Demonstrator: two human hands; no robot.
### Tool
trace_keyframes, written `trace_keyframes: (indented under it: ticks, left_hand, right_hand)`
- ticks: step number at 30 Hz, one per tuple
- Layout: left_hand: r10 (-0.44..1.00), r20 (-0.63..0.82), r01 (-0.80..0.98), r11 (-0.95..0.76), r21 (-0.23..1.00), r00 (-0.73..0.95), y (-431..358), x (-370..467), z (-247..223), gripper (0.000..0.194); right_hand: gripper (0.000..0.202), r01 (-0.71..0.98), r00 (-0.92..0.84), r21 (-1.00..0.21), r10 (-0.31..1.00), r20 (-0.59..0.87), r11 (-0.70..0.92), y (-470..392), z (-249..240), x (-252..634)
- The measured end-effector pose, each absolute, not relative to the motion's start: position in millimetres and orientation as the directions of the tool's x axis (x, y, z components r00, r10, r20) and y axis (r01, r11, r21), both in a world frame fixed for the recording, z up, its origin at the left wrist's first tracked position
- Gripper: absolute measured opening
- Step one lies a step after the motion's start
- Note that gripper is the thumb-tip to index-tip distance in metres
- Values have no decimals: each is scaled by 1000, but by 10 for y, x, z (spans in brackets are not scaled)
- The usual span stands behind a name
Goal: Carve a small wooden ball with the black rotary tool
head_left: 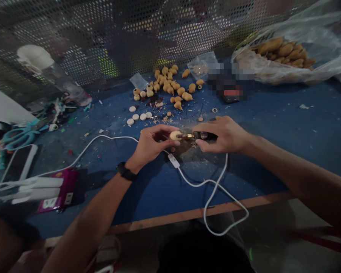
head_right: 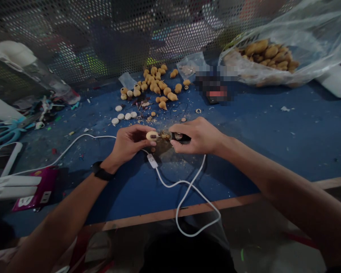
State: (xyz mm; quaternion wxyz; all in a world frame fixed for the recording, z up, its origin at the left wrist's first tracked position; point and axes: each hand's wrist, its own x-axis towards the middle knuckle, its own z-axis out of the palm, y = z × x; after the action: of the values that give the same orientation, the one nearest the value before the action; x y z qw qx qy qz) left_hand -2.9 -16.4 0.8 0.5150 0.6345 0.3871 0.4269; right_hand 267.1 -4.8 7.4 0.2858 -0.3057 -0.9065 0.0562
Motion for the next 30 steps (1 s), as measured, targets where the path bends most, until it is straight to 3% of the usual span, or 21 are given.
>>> trace_keyframes:
  ticks: [11, 18, 30]
  left_hand:
    - [938, 125, 17, -137, 990, 324, -177, -14, 16, 41]
    - [935, 172, 30, -190, 981, 311, -144, -32, -12, 40]
    - [944, 155, 33, -172, 984, 292, -167, -8, 27, 39]
  right_hand:
    - [24, 559, -623, -294, 626, 468, 776, -65, 82, 2668]
    - [24, 510, -678, -257, 568, 466, 821, -77, 59, 2681]
    - [25, 589, -610, -247, 624, 488, 769, -79, 88, 2649]
